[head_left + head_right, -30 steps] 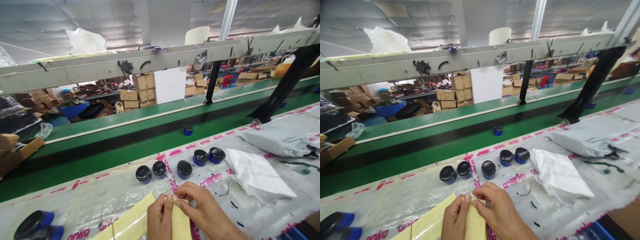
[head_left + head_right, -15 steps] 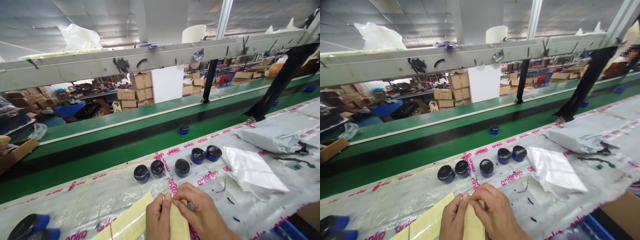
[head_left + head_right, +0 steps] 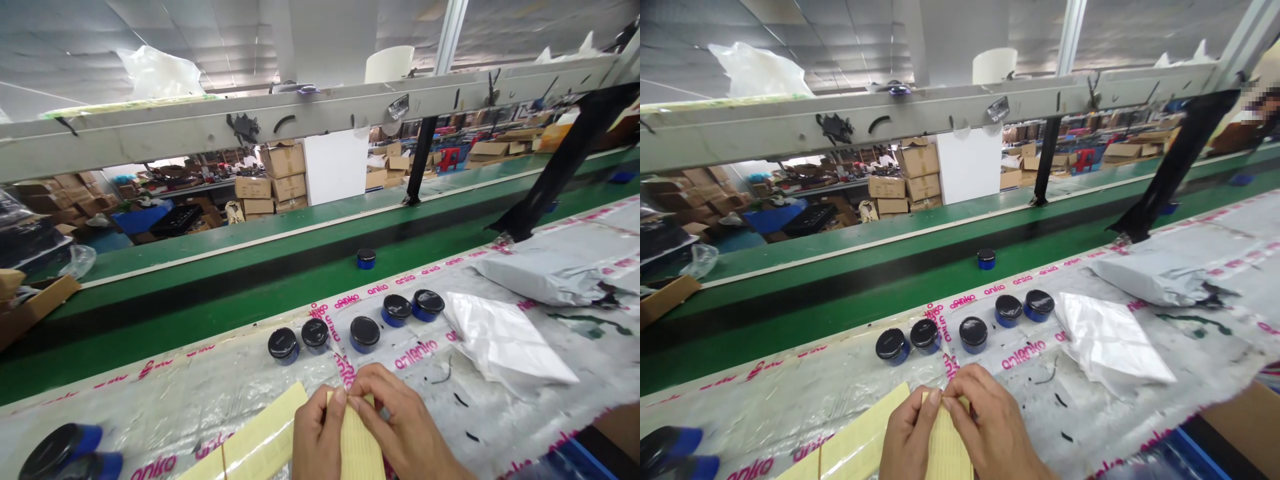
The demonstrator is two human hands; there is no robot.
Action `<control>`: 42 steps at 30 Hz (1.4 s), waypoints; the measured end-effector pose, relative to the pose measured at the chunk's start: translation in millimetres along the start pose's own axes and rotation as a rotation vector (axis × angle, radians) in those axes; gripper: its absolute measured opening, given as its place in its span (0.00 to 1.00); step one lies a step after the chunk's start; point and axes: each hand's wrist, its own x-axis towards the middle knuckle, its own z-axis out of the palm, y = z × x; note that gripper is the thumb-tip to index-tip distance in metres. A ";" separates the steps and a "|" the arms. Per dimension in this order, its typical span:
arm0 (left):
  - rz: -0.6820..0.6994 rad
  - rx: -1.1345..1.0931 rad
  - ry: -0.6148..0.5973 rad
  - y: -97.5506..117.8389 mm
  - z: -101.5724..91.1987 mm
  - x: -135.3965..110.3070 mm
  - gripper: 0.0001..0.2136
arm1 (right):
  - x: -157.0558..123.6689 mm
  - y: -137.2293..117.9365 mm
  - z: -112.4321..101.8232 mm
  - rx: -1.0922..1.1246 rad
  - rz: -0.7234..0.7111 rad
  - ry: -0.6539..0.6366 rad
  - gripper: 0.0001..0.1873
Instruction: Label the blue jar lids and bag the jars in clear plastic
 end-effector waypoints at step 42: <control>0.399 0.570 0.051 -33.2 63.2 27.7 0.17 | 33.5 52.6 -40.4 0.676 0.611 0.415 0.27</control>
